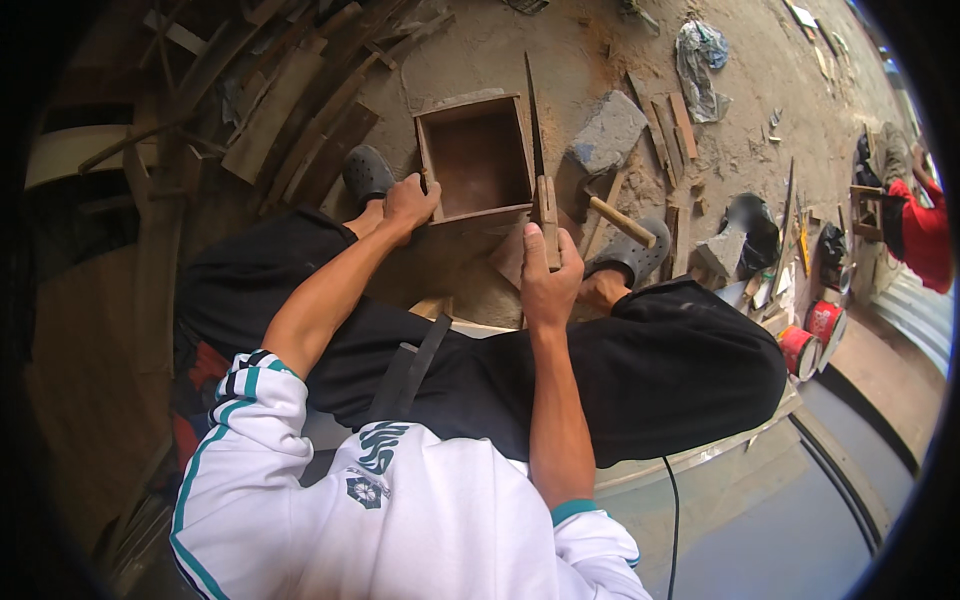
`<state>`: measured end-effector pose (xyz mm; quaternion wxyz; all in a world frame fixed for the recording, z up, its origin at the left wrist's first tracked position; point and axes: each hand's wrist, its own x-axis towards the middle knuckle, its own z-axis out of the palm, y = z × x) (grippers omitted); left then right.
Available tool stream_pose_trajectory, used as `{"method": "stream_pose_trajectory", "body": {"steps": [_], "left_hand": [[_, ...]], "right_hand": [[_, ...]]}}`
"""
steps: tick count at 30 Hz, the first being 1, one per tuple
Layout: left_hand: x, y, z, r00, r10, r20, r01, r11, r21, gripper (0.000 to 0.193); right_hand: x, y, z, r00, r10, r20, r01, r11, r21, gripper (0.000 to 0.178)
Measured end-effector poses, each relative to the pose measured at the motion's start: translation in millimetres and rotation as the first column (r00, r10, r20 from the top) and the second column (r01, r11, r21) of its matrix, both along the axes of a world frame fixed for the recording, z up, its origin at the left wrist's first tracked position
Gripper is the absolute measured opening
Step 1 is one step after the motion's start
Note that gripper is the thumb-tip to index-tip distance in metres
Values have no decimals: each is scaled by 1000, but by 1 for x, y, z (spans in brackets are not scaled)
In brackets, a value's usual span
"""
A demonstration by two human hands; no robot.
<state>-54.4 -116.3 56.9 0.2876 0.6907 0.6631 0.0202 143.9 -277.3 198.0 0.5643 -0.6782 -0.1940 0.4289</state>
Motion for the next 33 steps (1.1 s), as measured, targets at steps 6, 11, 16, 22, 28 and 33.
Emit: {"method": "stream_pose_trajectory", "body": {"steps": [6, 11, 16, 22, 28, 33], "left_hand": [[0, 34, -15, 958, 22, 285, -153, 881, 448, 42], [18, 112, -18, 929, -169, 330, -13, 875, 485, 27], [47, 141, -3, 916, -91, 391, 42, 990, 132, 29], [39, 147, -37, 881, -121, 458, 58, 987, 149, 27], [45, 131, -36, 881, -164, 444, 18, 949, 314, 25], [44, 118, -49, 906, -369, 207, 122, 696, 708, 22]], "right_hand": [[-8, -10, -3, 953, 139, 270, -144, 990, 2, 30], [-29, -7, 7, 886, 235, 399, -224, 972, -75, 28], [-38, -10, -1, 830, 288, 477, -270, 957, -108, 21], [-51, -7, -7, 823, 268, 501, -281, 958, -50, 23], [-53, -10, -8, 818, 299, 492, -294, 952, -89, 19], [-58, -14, -7, 830, 316, 459, -300, 948, -111, 17]]}}
